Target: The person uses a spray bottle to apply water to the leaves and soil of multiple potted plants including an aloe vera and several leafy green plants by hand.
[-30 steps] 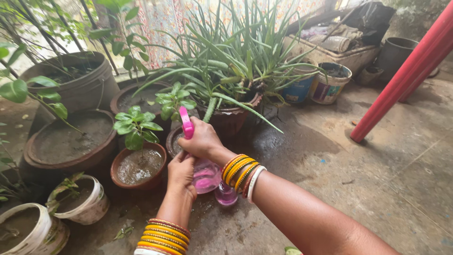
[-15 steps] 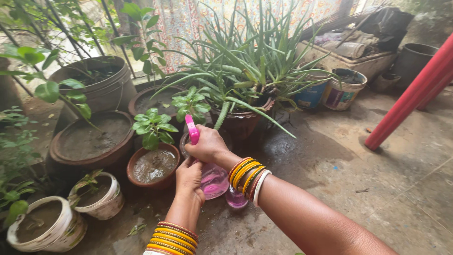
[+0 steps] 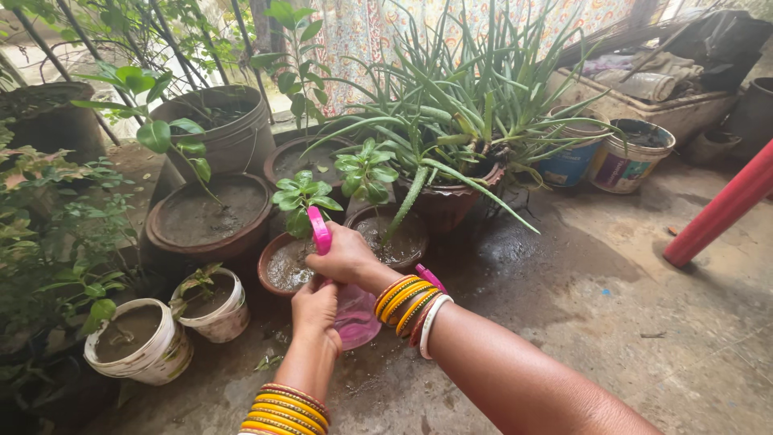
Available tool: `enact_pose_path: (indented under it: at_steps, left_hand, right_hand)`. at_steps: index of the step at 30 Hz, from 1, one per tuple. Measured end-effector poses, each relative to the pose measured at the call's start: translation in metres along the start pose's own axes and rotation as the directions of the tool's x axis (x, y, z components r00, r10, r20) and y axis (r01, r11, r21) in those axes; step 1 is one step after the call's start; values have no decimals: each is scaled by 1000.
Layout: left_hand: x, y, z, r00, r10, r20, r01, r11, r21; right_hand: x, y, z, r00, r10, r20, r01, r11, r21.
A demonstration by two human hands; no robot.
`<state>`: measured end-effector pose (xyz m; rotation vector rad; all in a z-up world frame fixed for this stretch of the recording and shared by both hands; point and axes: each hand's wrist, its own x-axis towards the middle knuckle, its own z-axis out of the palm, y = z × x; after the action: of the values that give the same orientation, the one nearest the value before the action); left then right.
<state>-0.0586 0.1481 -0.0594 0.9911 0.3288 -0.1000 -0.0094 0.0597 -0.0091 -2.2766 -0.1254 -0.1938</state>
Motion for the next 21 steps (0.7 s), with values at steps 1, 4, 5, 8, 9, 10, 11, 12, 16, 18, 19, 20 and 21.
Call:
enact_pose_path:
  at_steps: [1,4,5,8,9,10,11,12,16,18,19,20,21]
  left_hand:
    - [-1,1,-1,1000,2,11,-2,1000,8]
    - [-5,2,2,998,53,37,-54,998,16]
    - [-9,2,3,998,47,34,-47,999,16]
    - [-9,14,13,1000,-6,23,7,997,-72]
    - [-9,17,14,999,-9,30,11,998,-55]
    - [-9,19,15,999,-13,38,15,999,-38]
    - [-9,19,14,999,-19,32,21,999,-35]
    - [-7,20,13,999,10,49,-9,1000,-25]
    - [-7,19,4,994,46,97,-40,998,-58]
    - [-10,16,-1,998,14,64,-11,999,-44]
    - [-11,17,-6,1000,-8,25,9,999,-31]
    - [-14,16,-9,1000,-9,18,9,999,-35]
    - [-15,17,-10,1000,4,22,-3,1000,-26]
  right_hand:
    - [-1,-1,-1,1000,-16,-8,16,1000,24]
    - [-4,-5,-7,999,-34,-18,35,999,37]
    - [-6,-5,-8,999,-38,-8,38,999,26]
    - [-4,-11,-12,1000,-26,-1,26,999,32]
    - [-2,-13,-13,1000,-24,4,24,999,35]
    - [0,-14,-14,999,-21,-24,23,998,62]
    - [1,-14,-13,999,-12,-52,17,996,91]
    - [1,-14,-11,999,-6,-47,10,996,94]
    - [4,-13,-6,996,-78,-48,81,995,59]
    - [1,-9,1,997,-80,-11,80,997,20]
    - [1,-9,5,994,-107,-26,107,994,-4]
    - [-1,-10,10,990,-134,-41,133,991,-29]
    - [0,-12,12,989,-143,-41,142,989,-29]
